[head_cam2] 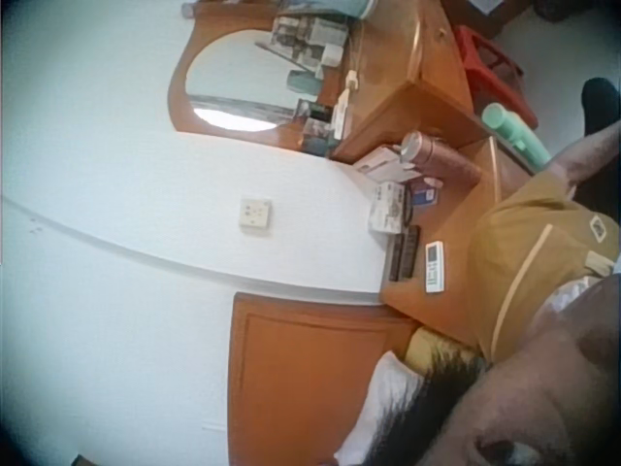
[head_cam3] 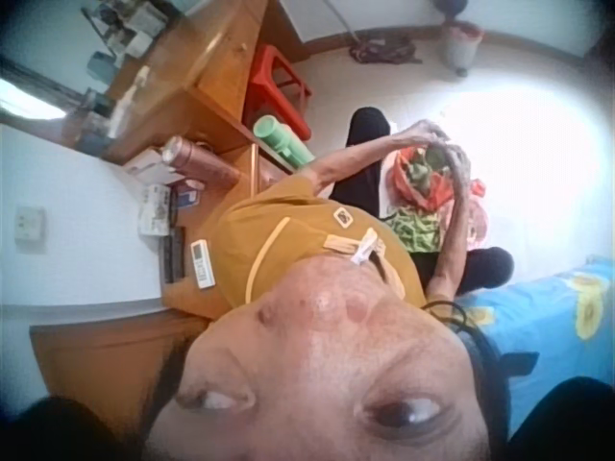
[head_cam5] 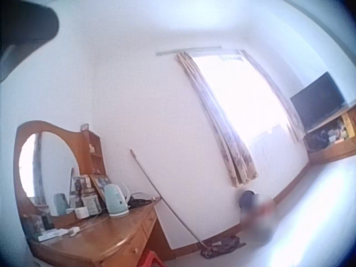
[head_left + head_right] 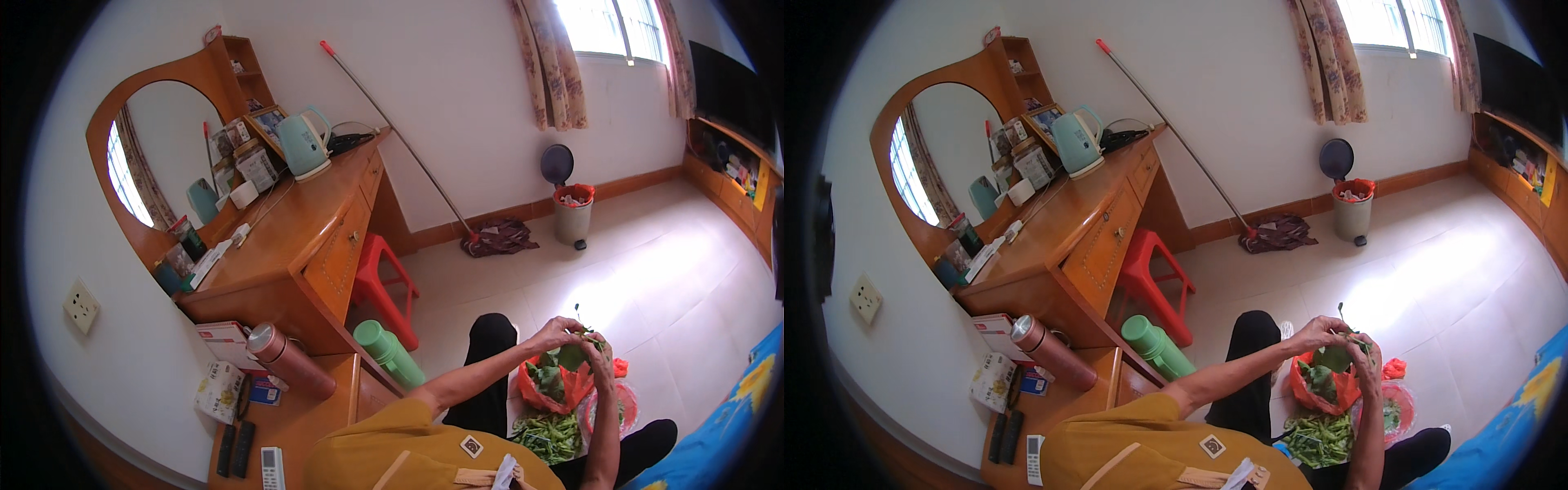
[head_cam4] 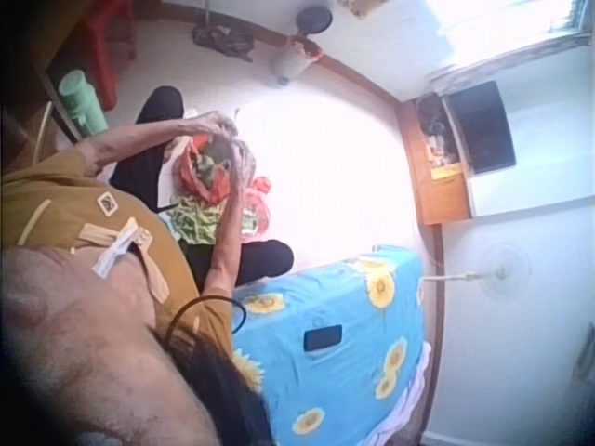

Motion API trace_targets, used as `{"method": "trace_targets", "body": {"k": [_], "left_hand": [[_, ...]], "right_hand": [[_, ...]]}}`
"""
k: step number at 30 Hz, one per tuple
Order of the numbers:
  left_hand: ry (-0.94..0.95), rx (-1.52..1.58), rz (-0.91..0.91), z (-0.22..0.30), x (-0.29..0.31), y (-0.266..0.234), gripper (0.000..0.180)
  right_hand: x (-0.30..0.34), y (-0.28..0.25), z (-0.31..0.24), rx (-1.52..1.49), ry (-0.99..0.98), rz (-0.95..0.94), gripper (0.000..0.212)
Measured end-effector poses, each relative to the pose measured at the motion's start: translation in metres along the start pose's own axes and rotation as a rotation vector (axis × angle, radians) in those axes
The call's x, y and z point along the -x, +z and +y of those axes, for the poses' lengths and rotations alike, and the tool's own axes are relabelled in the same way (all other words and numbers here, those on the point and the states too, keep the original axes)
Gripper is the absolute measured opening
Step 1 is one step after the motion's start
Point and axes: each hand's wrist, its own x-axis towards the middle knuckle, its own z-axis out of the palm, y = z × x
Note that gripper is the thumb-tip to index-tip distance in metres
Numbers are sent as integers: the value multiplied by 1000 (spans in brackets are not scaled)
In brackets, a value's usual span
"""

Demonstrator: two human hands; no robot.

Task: The person plucks leaves from a bunch of greens, separating the stems and placing the leaves into a container.

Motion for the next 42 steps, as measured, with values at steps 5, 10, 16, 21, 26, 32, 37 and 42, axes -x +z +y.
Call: {"method": "trace_targets", "body": {"k": [5, 10, 16, 21, 26, 32, 37, 42], "left_hand": [[23, -106, 10, 5, 11, 10, 20], [92, -272, 4, 7, 19, 15, 17], [11, 77, -146, -43, -9, 35, 18], [-10, 266, -286, -43, -27, 82, 13], [-469, 500, -322, -46, -22, 120, 14], [-553, 652, -298, -66, -22, 112, 10], [-646, 475, -318, -63, -24, 104, 16], [-645, 553, -345, -65, -33, 118, 22]], "right_hand": [[5, -2, 13, 118, 12, 38, 18], [7, -12, 37, 450, -150, 18, 15], [21, -11, 18, 812, -53, 211, 36], [57, -46, 10, 1060, -43, 339, 26], [91, -74, 29, 1001, 44, 364, 25], [96, -78, 46, 504, 291, 348, 25], [94, -81, 64, 57, 445, 363, 21], [85, -80, 61, 229, 398, 481, 20]]}}
